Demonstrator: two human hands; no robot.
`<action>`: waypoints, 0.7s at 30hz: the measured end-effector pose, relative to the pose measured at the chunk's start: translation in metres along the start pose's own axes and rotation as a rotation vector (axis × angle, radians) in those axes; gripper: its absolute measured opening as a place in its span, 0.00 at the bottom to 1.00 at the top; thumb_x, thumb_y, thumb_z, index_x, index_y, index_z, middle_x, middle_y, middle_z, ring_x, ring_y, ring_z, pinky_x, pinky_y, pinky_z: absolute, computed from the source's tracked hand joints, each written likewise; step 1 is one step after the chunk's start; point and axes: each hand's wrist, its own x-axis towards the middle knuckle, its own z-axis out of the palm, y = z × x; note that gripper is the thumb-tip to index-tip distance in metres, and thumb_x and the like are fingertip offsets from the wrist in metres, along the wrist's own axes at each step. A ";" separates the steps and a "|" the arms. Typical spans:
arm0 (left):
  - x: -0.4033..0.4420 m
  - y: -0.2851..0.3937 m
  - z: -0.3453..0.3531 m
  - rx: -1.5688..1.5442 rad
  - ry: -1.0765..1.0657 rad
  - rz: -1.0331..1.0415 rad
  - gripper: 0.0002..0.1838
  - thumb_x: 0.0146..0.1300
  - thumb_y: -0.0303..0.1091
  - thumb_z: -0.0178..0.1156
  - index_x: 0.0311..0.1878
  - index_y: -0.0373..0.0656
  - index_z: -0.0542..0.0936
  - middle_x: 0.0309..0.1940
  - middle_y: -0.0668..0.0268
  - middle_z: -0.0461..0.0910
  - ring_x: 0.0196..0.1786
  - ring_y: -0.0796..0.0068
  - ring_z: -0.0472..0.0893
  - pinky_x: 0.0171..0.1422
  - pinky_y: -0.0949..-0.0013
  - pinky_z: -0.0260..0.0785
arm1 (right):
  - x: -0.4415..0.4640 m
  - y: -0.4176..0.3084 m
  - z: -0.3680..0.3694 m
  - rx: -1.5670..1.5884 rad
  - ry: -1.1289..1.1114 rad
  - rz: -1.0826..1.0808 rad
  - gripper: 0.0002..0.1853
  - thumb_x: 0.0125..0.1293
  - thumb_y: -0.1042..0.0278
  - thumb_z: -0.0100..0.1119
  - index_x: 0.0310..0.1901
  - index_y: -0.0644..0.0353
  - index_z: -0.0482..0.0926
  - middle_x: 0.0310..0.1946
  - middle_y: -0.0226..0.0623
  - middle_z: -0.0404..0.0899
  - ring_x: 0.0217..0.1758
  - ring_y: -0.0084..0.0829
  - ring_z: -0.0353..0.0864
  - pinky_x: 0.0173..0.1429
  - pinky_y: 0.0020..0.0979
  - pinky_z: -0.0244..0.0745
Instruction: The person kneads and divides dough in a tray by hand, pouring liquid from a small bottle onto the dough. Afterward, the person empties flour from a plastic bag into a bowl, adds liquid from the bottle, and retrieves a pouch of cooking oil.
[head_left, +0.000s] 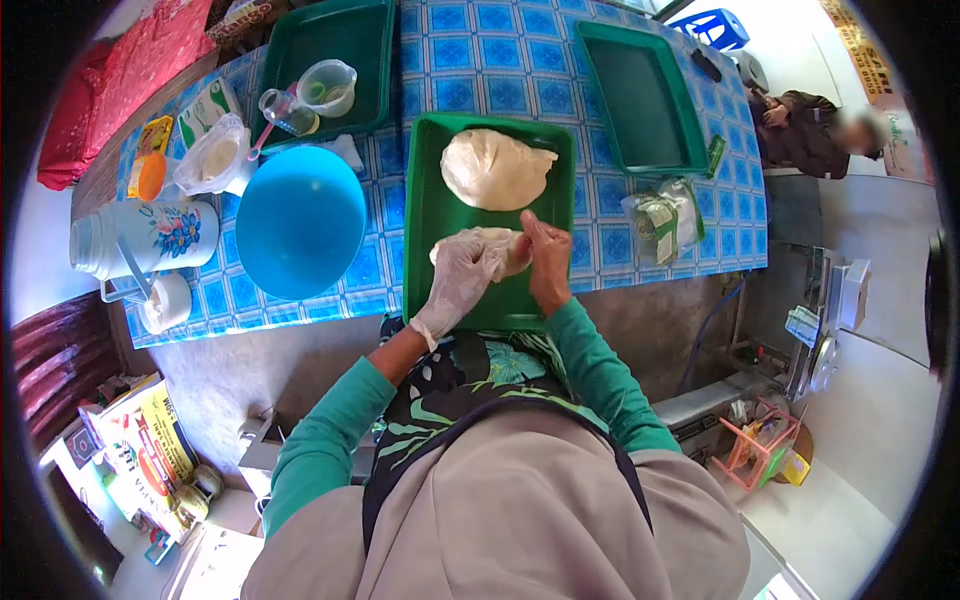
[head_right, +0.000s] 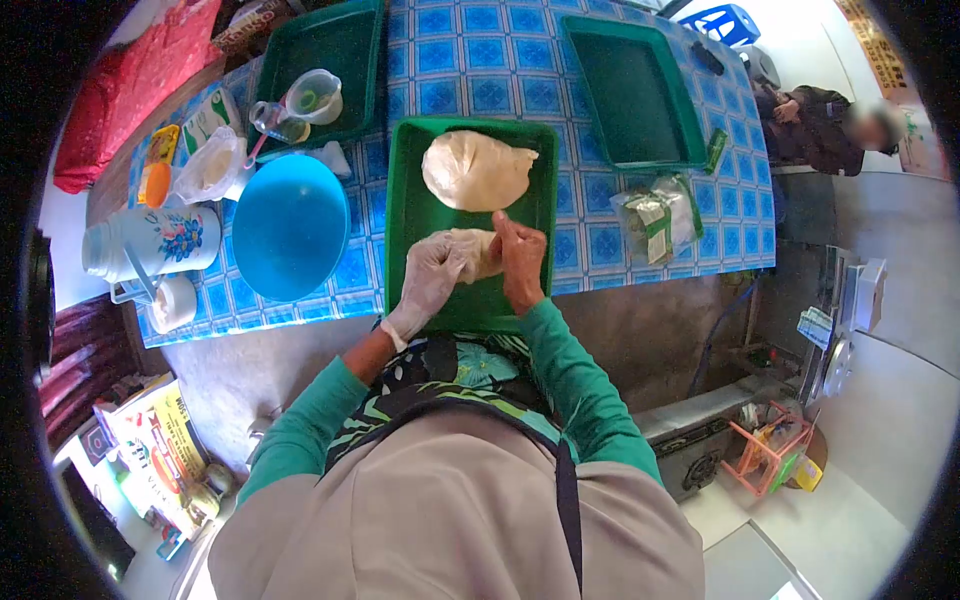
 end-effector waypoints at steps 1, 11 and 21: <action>-0.002 -0.010 -0.003 0.263 0.153 0.189 0.15 0.65 0.40 0.63 0.28 0.39 0.81 0.26 0.68 0.77 0.31 0.73 0.75 0.36 0.67 0.67 | 0.000 0.007 0.000 -0.218 0.132 -0.099 0.13 0.63 0.57 0.61 0.28 0.56 0.78 0.28 0.35 0.77 0.33 0.36 0.76 0.37 0.43 0.64; 0.024 -0.057 0.004 1.132 0.419 0.381 0.23 0.68 0.44 0.53 0.60 0.41 0.71 0.47 0.56 0.72 0.53 0.54 0.70 0.60 0.50 0.57 | 0.011 0.029 0.053 -0.895 0.453 -0.876 0.10 0.66 0.58 0.56 0.41 0.53 0.78 0.43 0.39 0.76 0.46 0.42 0.72 0.54 0.46 0.61; 0.062 -0.030 -0.017 0.885 0.325 0.107 0.20 0.67 0.47 0.56 0.51 0.42 0.80 0.47 0.57 0.80 0.53 0.54 0.76 0.57 0.54 0.66 | 0.099 0.075 0.012 -0.606 0.064 -0.657 0.16 0.67 0.50 0.53 0.37 0.54 0.82 0.38 0.42 0.83 0.43 0.42 0.80 0.49 0.46 0.65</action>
